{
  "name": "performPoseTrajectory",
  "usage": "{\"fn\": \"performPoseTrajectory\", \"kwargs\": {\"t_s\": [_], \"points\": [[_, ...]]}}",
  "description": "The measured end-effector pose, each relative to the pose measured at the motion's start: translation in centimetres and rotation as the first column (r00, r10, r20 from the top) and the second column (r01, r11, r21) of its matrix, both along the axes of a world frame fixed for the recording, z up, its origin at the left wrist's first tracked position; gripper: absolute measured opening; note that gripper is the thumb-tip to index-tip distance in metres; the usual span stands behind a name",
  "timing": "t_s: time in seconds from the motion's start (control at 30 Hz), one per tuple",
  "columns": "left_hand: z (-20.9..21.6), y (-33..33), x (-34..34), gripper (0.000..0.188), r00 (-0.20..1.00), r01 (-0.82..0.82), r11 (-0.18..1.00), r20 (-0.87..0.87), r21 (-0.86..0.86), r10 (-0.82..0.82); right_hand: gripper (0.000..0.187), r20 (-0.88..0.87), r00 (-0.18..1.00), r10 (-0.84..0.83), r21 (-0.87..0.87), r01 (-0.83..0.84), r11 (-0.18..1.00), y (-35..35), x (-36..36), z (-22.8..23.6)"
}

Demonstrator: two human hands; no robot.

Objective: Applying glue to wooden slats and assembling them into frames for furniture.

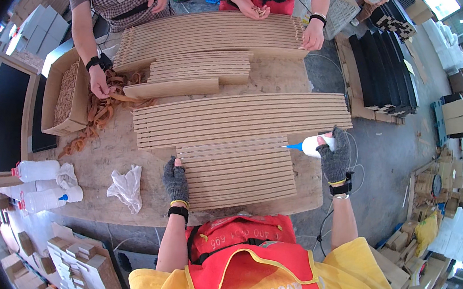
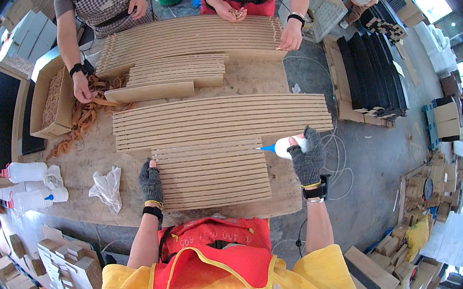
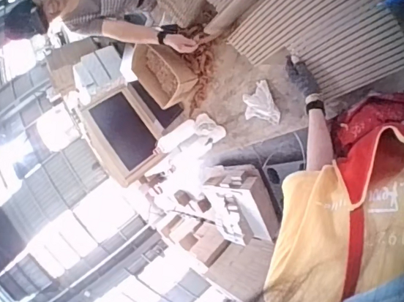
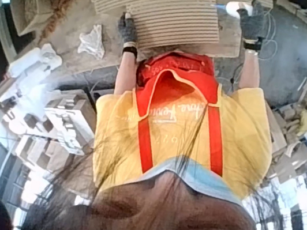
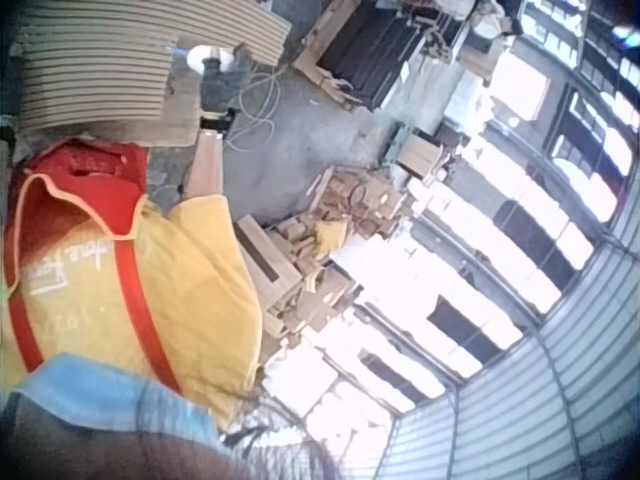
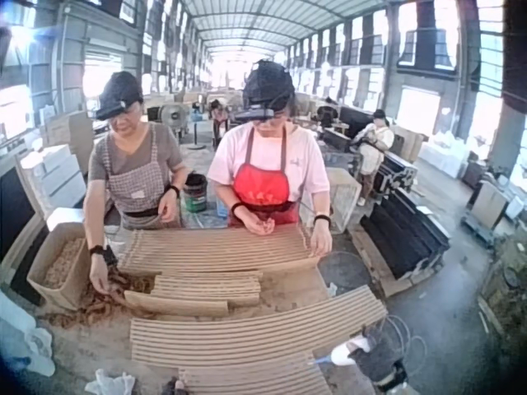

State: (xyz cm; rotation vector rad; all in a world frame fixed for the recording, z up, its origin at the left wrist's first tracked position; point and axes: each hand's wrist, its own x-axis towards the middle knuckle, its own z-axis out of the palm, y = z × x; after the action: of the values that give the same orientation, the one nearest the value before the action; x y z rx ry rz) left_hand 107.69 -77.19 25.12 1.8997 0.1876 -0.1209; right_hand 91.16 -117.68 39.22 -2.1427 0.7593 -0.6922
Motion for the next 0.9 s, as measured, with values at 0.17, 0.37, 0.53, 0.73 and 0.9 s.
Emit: {"fn": "performPoseTrajectory", "kwargs": {"t_s": [0.17,0.37,0.53,0.73,0.9], "points": [[-0.5,0.2,-0.1,0.046,1.0,-0.013,1.0,-0.014,-0.004,0.013,0.027,-0.06,0.997,0.048,0.0,-0.048,0.999,-1.3,0.5,1.2],[-0.4,0.4,-0.1,0.047,0.999,-0.019,0.999,-0.032,-0.048,0.018,0.02,-0.005,0.999,0.041,0.268,-0.039,0.963,-5.9,-1.6,-3.1],[-0.4,0.1,-0.1,0.047,1.0,-0.018,0.998,-0.015,-0.067,0.017,0.025,0.109,0.991,-0.071,0.715,-0.029,0.698,-8.1,-4.9,-8.9],[0.5,0.0,-0.2,0.041,0.998,-0.058,0.993,-0.043,-0.106,0.054,0.031,0.302,0.821,-0.484,0.941,-0.339,0.013,-4.0,-4.4,-11.7],[0.1,0.0,-0.4,0.042,0.999,-0.03,0.998,-0.026,-0.049,0.029,0.021,0.434,0.836,-0.337,0.805,-0.527,-0.272,1.6,-0.3,-7.2]]}}
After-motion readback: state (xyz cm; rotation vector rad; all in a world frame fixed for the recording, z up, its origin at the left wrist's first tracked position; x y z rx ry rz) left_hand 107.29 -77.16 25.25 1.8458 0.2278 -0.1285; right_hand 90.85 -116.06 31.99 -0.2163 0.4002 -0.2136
